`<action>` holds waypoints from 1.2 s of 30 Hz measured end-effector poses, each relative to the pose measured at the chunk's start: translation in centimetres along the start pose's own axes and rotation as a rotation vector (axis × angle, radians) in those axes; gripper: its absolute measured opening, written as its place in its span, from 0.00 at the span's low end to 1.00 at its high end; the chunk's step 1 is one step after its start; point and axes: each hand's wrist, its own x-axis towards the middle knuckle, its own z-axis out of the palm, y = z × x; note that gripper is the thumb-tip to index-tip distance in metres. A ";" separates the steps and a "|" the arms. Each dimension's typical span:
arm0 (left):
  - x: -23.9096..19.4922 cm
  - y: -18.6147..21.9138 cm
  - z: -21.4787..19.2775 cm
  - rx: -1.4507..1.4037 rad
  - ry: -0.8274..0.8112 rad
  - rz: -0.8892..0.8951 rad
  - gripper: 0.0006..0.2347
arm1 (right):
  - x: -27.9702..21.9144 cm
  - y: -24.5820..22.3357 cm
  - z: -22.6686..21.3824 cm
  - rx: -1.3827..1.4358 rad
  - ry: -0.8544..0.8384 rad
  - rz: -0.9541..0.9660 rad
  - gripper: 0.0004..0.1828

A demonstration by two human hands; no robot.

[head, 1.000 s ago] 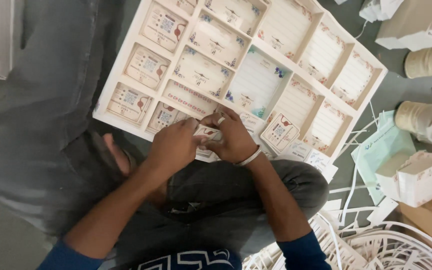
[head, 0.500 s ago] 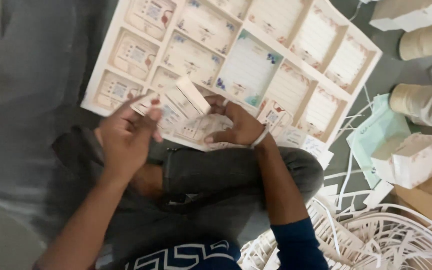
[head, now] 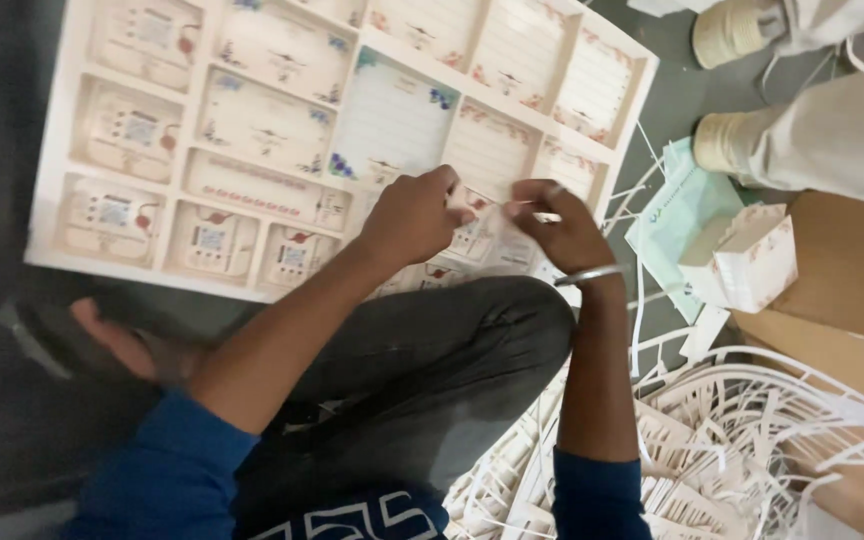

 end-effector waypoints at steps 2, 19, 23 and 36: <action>0.3 -0.6 1.3 0.027 0.037 0.034 0.16 | 0.4 -1.7 0.5 -0.134 -0.078 0.031 0.30; -7.2 -2.8 -1.4 -0.356 0.002 0.298 0.30 | -5.0 -9.1 4.9 -0.129 -0.057 -0.093 0.32; -9.1 -7.4 -0.5 -0.396 0.081 0.272 0.27 | -5.6 -7.1 10.5 -0.101 0.098 -0.410 0.38; -8.5 -8.1 1.2 -0.288 0.359 0.400 0.33 | -4.6 -7.4 14.0 -0.008 0.120 -0.385 0.57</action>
